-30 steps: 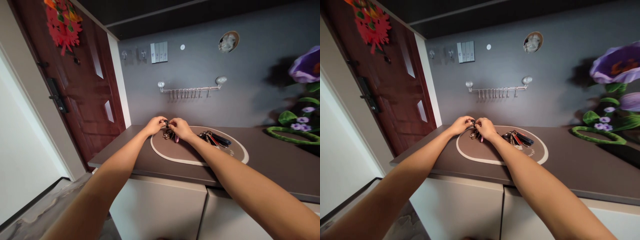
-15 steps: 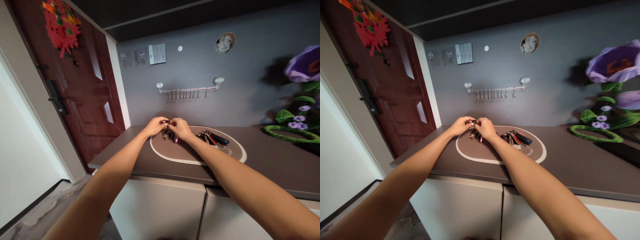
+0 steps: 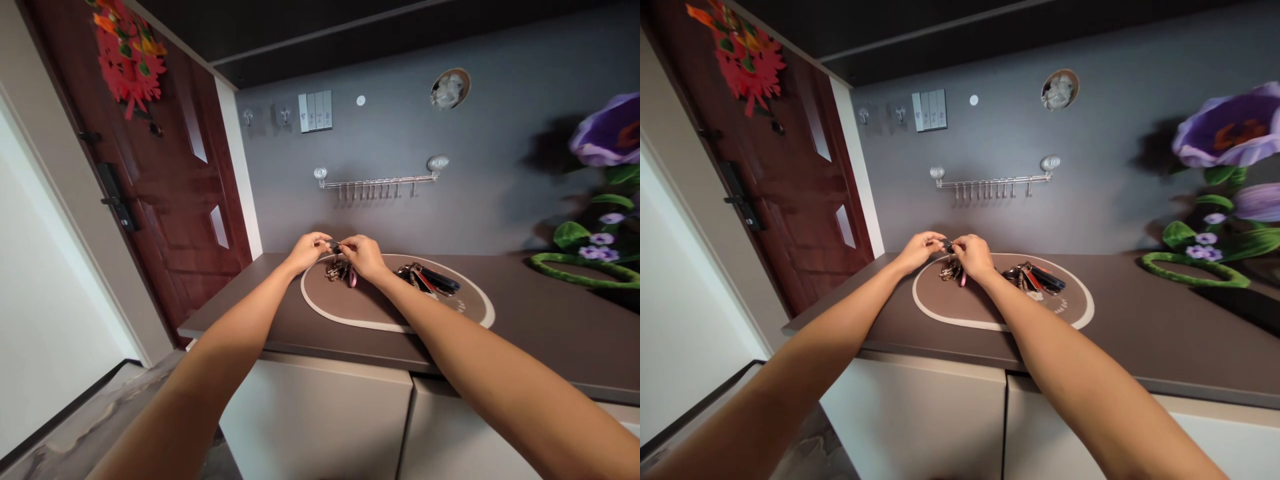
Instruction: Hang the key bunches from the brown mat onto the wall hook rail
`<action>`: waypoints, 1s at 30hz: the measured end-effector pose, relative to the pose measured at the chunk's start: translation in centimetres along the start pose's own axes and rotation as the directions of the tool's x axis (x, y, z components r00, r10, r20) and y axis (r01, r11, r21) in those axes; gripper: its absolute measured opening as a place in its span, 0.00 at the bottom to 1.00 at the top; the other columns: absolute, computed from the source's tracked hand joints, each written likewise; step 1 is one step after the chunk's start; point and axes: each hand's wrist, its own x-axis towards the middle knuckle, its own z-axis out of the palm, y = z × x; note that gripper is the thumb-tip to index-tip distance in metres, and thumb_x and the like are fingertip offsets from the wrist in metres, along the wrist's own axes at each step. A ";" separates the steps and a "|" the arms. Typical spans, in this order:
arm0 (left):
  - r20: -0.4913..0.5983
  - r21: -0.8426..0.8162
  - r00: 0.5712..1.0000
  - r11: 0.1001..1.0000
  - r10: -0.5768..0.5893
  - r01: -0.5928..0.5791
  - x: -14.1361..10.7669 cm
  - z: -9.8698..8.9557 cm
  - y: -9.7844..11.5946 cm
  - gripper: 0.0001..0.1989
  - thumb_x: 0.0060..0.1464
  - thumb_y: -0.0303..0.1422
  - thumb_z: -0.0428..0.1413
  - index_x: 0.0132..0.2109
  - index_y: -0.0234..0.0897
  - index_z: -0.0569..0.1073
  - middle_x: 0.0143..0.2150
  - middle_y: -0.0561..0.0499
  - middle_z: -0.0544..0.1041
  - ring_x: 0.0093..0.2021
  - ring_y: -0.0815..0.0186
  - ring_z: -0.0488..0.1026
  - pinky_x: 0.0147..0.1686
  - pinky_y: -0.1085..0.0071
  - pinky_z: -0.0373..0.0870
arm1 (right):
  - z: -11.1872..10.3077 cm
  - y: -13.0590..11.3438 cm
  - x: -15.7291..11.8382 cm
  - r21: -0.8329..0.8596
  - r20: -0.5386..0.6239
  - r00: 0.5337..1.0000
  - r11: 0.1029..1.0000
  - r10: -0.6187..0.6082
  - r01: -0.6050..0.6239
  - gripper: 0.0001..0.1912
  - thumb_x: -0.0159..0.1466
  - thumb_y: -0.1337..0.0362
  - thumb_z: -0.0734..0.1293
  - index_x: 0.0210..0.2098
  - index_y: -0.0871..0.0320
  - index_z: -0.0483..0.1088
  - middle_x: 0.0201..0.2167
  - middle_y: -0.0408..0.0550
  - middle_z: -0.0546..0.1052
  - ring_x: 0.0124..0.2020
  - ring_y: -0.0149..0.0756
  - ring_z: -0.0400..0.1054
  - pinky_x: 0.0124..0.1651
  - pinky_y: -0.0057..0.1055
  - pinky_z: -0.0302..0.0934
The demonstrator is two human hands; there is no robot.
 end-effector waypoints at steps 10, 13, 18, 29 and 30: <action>0.093 -0.048 0.994 0.997 -0.055 0.060 -0.7 0.5 0.7 0.10 0.49 0.30 0.50 0.39 0.29 0.69 0.32 0.47 0.74 0.32 0.71 0.69 0.39 0.70 0.64 | 0.5 0.6 0.1 0.381 0.016 0.981 0.906 0.195 -0.186 0.09 0.55 0.61 0.62 0.29 0.60 0.70 0.28 0.45 0.74 0.29 0.30 0.66 0.36 0.27 0.58; 0.135 -0.031 0.991 0.999 -0.021 0.025 -0.8 0.5 0.7 0.10 0.49 0.32 0.50 0.38 0.29 0.69 0.33 0.47 0.74 0.33 0.70 0.69 0.39 0.70 0.64 | 0.6 0.8 0.2 0.458 0.022 0.981 0.870 0.194 -0.182 0.11 0.55 0.59 0.61 0.29 0.61 0.69 0.28 0.46 0.74 0.29 0.30 0.66 0.37 0.27 0.58; 0.126 0.129 0.992 0.992 -0.001 -0.016 -0.8 0.6 0.5 0.10 0.50 0.32 0.48 0.35 0.31 0.69 0.33 0.48 0.74 0.32 0.70 0.69 0.37 0.72 0.64 | 0.3 0.8 0.3 0.497 0.007 0.983 0.852 0.184 -0.163 0.12 0.54 0.57 0.60 0.29 0.62 0.67 0.28 0.45 0.72 0.30 0.29 0.64 0.38 0.28 0.57; 0.023 0.514 0.998 0.855 0.061 -0.064 -0.6 0.5 -0.1 0.10 0.49 0.29 0.46 0.32 0.34 0.72 0.28 0.50 0.74 0.29 0.70 0.68 0.32 0.74 0.61 | 0.1 0.6 2.4 0.687 -0.002 0.949 0.690 0.316 -0.228 0.12 0.54 0.57 0.61 0.29 0.61 0.64 0.25 0.43 0.70 0.26 0.27 0.63 0.34 0.27 0.61; 0.023 0.536 0.998 0.841 0.063 -0.066 -0.6 0.5 -0.1 0.11 0.50 0.29 0.45 0.31 0.34 0.72 0.28 0.49 0.74 0.29 0.69 0.68 0.32 0.74 0.60 | -0.2 0.3 3.1 0.704 0.002 0.941 0.668 0.339 -0.242 0.11 0.54 0.58 0.61 0.29 0.61 0.64 0.24 0.42 0.69 0.25 0.26 0.63 0.33 0.26 0.61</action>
